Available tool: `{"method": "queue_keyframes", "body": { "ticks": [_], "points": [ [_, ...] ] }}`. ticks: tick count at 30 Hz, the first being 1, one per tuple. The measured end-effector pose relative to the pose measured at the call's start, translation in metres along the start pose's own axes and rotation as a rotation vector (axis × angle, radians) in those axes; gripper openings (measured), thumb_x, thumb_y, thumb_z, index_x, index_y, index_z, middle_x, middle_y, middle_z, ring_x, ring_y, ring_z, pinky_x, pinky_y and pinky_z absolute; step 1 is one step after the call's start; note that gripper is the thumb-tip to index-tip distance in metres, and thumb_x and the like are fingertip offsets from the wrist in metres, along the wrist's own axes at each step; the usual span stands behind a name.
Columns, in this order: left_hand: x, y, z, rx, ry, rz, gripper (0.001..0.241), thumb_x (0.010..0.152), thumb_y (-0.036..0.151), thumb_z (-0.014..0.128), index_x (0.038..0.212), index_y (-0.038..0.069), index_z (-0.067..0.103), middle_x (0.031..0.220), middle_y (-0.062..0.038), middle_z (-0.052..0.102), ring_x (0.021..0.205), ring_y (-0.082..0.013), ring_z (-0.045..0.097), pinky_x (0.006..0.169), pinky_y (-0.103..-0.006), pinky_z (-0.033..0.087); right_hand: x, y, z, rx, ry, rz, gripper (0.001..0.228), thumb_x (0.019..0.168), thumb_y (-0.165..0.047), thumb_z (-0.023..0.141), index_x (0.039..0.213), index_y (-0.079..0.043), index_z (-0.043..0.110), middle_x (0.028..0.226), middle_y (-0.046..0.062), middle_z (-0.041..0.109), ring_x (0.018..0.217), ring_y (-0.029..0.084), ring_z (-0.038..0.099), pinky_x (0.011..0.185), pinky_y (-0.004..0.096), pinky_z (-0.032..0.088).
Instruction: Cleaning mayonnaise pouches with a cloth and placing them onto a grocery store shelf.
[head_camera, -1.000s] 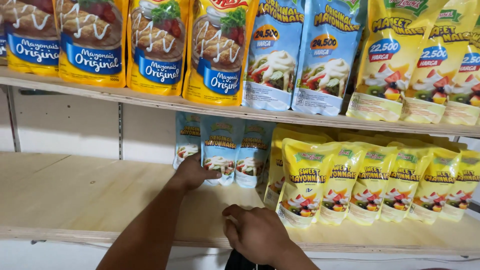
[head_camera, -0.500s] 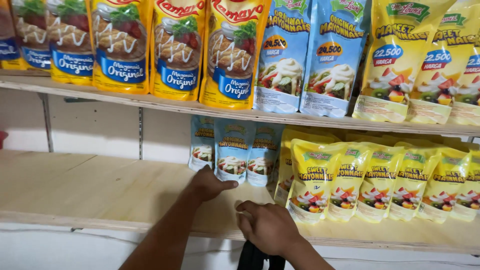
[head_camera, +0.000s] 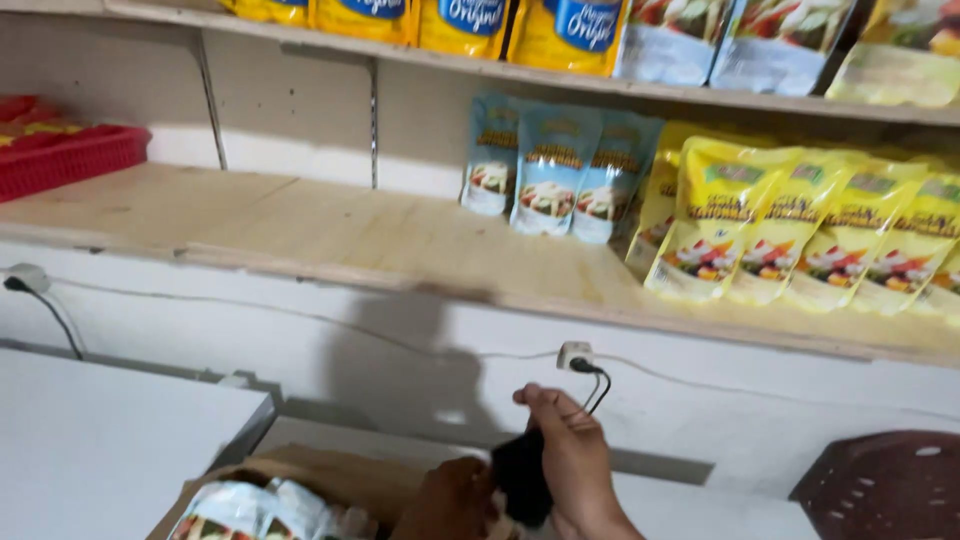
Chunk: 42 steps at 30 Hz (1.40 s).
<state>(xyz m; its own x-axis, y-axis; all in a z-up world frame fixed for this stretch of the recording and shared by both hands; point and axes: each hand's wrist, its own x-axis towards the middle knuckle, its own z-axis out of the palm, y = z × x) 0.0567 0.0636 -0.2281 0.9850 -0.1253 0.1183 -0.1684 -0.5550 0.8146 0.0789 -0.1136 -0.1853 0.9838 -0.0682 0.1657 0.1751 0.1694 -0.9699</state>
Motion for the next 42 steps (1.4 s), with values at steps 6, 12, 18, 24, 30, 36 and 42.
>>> {"method": "queue_keyframes", "body": {
  "ticks": [6,12,18,24,30,36,42],
  "points": [
    [-0.068,-0.098,-0.014,0.058,0.057,0.098,0.036,0.078,0.014,0.061,0.109,0.013,0.079,0.106,-0.018,0.075,0.102,-0.0405,0.069,0.091,-0.0488,0.053,-0.088,0.11,0.026,-0.875,-0.418,-0.063,0.05,0.096,-0.029,0.072,0.133,0.002,0.059,0.127,0.025,0.058,0.119,0.042,0.051,0.098,0.052,0.04],
    [-0.059,-0.158,-0.012,0.424,-0.104,0.257,0.023,0.094,0.024,0.062,0.107,0.008,0.073,0.106,-0.019,0.072,0.1,-0.0402,0.066,0.087,-0.0495,0.054,-0.127,0.058,0.064,-1.01,-0.435,0.011,0.044,0.092,-0.025,0.067,0.13,-0.005,0.058,0.127,0.024,0.061,0.122,0.043,0.056,0.101,0.048,0.046],
    [-0.068,-0.169,-0.041,-0.68,-0.176,-0.206,0.04,0.096,0.023,0.065,0.131,0.004,0.065,0.108,-0.013,0.077,0.094,-0.0274,0.07,0.083,-0.0391,0.056,-0.16,-0.031,0.09,-0.901,-0.382,0.171,0.023,0.092,-0.02,0.071,0.11,-0.007,0.063,0.097,0.017,0.07,0.09,0.034,0.066,0.08,0.042,0.054],
    [-0.1,-0.075,-0.092,-1.214,-0.342,-0.346,0.054,0.097,0.042,0.042,0.127,0.002,0.062,0.106,-0.014,0.077,0.093,-0.0275,0.072,0.085,-0.039,0.059,-0.174,-0.097,0.107,-0.595,-0.484,0.175,0.012,0.097,-0.017,0.068,0.103,-0.007,0.063,0.078,0.006,0.067,0.066,0.01,0.06,0.058,0.029,0.051],
    [-0.111,-0.048,-0.083,-1.65,-0.601,-0.389,0.045,0.096,0.04,0.045,0.119,0.008,0.068,0.107,-0.013,0.075,0.093,-0.0306,0.072,0.092,-0.0554,0.056,-0.138,-0.044,0.11,-0.462,-0.022,-0.143,0.023,0.1,-0.013,0.063,0.118,0.001,0.06,0.099,0.015,0.067,0.086,0.019,0.059,0.073,0.035,0.05],
    [-0.092,-0.118,-0.048,-1.982,-0.812,-0.404,0.053,0.096,0.048,0.052,0.126,0.006,0.064,0.118,-0.016,0.07,0.104,-0.0329,0.069,0.099,-0.0546,0.053,-0.192,0.083,0.138,-1.195,-0.248,-0.264,0.061,0.104,-0.035,0.048,0.154,-0.002,0.036,0.167,0.025,0.017,0.154,0.044,0.011,0.12,0.052,0.015],
    [-0.058,-0.179,-0.019,-2.049,-0.955,-0.37,0.066,0.098,0.055,0.056,0.139,0.003,0.057,0.13,-0.02,0.066,0.118,-0.0351,0.066,0.107,-0.0482,0.051,-0.181,0.089,0.141,-1.181,-0.277,-0.361,0.082,0.107,-0.047,0.044,0.16,0.008,0.013,0.168,0.034,0.006,0.156,0.05,0.004,0.124,0.056,0.01]
  ]
}}
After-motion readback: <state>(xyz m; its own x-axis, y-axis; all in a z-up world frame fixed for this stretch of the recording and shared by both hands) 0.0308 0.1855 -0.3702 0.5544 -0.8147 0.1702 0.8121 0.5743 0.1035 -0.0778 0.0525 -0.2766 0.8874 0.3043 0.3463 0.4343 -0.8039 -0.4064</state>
